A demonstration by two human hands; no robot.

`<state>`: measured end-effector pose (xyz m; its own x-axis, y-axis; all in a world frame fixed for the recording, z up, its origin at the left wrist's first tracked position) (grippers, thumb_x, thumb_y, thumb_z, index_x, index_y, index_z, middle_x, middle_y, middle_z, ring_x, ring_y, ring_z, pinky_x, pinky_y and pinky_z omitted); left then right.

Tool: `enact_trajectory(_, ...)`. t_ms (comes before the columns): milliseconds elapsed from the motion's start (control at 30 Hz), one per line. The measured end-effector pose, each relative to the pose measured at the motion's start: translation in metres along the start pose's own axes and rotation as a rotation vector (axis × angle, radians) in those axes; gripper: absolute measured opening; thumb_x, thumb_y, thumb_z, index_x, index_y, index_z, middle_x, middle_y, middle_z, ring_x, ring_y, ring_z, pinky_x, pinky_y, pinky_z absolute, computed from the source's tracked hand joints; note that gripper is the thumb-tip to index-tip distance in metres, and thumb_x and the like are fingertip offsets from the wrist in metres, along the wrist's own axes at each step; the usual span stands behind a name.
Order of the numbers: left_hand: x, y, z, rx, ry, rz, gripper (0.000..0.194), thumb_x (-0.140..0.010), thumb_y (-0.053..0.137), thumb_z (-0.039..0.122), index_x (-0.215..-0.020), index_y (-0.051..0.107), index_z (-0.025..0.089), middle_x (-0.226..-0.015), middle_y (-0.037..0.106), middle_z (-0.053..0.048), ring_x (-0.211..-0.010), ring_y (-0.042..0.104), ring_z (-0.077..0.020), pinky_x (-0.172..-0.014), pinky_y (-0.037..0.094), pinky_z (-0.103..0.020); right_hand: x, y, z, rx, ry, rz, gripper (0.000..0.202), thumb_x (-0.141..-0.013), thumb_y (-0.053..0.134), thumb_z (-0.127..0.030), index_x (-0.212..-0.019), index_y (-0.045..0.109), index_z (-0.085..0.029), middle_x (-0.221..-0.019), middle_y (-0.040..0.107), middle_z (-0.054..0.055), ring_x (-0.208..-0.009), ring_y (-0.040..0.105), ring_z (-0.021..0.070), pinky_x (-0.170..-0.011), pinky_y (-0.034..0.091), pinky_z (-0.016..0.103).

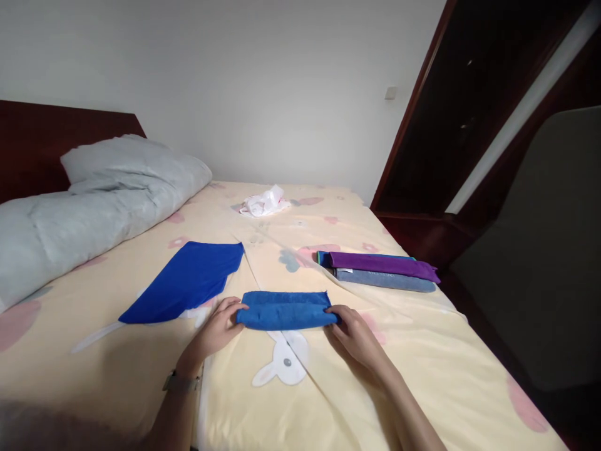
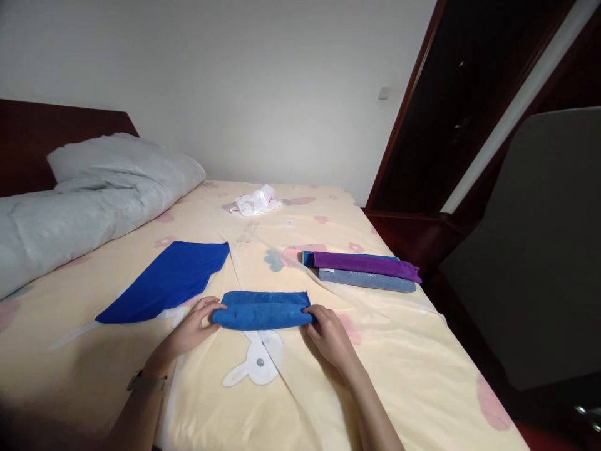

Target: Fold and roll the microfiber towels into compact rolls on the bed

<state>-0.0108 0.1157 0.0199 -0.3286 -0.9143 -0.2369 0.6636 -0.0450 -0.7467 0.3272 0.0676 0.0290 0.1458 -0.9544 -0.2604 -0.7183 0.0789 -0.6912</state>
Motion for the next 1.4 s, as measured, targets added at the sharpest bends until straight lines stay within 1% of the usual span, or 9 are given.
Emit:
enact_trajectory(233,-0.011,-0.005,-0.003,-0.042,-0.265,0.052,0.043,-0.094,0.036,0.052,-0.082,0.062,0.020,-0.083,0.069,-0.006,-0.082,0.063,-0.0212,-0.073,0.045,-0.029,-0.016,0.001,0.037,-0.215,0.368,-0.057,0.044,-0.089,0.050,-0.053,-0.112,0.063,-0.019,-0.084,0.071,0.006,-0.073,0.066,0.0229,-0.063,0.050,0.032)
enact_trajectory(467,0.001,0.001,0.006,-0.199,-0.416,-0.023,0.045,-0.093,0.036,0.058,-0.073,0.054,0.022,-0.070,0.067,-0.006,-0.069,0.065,-0.0224,-0.059,0.036,-0.028,0.000,-0.001,0.044,0.134,0.560,-0.080,0.050,-0.081,0.054,-0.068,-0.090,0.066,-0.020,-0.091,0.074,0.015,-0.087,0.068,0.0342,-0.076,0.046,0.041)
enact_trajectory(667,0.003,0.018,-0.015,0.384,-0.518,0.087,0.045,-0.076,0.060,0.064,-0.075,0.049,0.021,-0.069,0.064,0.000,-0.072,0.068,-0.0204,-0.059,0.048,-0.026,0.012,0.010,0.047,-0.308,0.581,0.138,0.038,-0.078,0.063,-0.060,-0.087,0.054,-0.023,-0.069,0.068,0.006,-0.057,0.066,0.0253,-0.062,0.050,0.038)
enact_trajectory(833,0.004,0.020,-0.007,0.673,-0.480,0.264,0.052,-0.065,0.073,0.059,-0.088,0.042,0.023,-0.082,0.066,-0.001,-0.084,0.068,-0.0210,-0.069,0.054,-0.030,0.011,0.014,0.042,-0.569,0.476,0.293,0.042,-0.080,0.059,-0.058,-0.102,0.043,-0.025,-0.084,0.065,0.002,-0.068,0.067,0.0212,-0.058,0.054,0.032)
enact_trajectory(900,0.002,0.015,0.012,0.735,-0.455,0.320,0.052,-0.066,0.075,0.053,-0.095,0.042,0.024,-0.085,0.067,0.000,-0.083,0.068,-0.0192,-0.067,0.052,-0.027,0.011,-0.008,0.035,-0.626,0.429,0.367,0.045,-0.081,0.058,-0.060,-0.106,0.042,-0.026,-0.082,0.062,0.000,-0.069,0.065,0.0195,-0.058,0.054,0.031)
enact_trajectory(1000,-0.021,0.010,0.063,0.827,-0.358,0.379,0.049,-0.069,0.076,0.046,-0.101,0.045,0.026,-0.083,0.066,0.002,-0.077,0.066,-0.0155,-0.060,0.046,-0.020,0.012,-0.079,0.021,-0.634,0.251,0.560,0.040,-0.081,0.063,-0.054,-0.105,0.048,-0.026,-0.088,0.061,0.001,-0.073,0.061,0.0168,-0.061,0.051,0.027)
enact_trajectory(1200,-0.154,0.039,0.187,0.748,-0.101,0.376,0.032,-0.081,0.062,0.042,-0.103,0.043,0.027,-0.080,0.064,0.004,-0.071,0.065,-0.0126,-0.060,0.048,-0.020,0.004,-0.249,0.043,-0.384,0.003,0.981,0.033,-0.084,0.065,-0.045,-0.107,0.061,-0.022,-0.094,0.065,0.004,-0.085,0.061,0.0181,-0.074,0.049,0.029)
enact_trajectory(1300,-0.214,0.088,0.209,0.652,-0.102,0.359,0.022,-0.084,0.058,0.036,-0.098,0.046,0.025,-0.077,0.062,0.003,-0.069,0.065,-0.0131,-0.062,0.050,-0.023,-0.014,-0.274,0.103,-0.216,0.156,1.021,0.039,-0.085,0.057,-0.051,-0.108,0.063,-0.020,-0.096,0.066,0.006,-0.083,0.061,0.0187,-0.076,0.048,0.031)
enact_trajectory(1400,-0.231,0.147,0.199,0.530,-0.160,0.328,0.019,-0.078,0.065,0.030,-0.082,0.048,0.022,-0.071,0.060,0.000,-0.072,0.065,-0.0180,-0.067,0.050,-0.028,-0.021,-0.248,0.167,-0.140,0.296,0.990,0.040,-0.080,0.056,-0.052,-0.094,0.069,-0.016,-0.087,0.067,0.008,-0.076,0.059,0.0210,-0.074,0.048,0.035)
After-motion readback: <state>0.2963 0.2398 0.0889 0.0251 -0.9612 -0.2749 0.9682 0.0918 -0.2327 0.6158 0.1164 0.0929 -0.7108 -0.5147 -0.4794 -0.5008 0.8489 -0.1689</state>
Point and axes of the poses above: each hand's wrist, its own x-axis away from the middle knuckle, its own y-axis out of the palm, z = x × y, the point moved 8 cm from there along -x, towards the middle knuckle
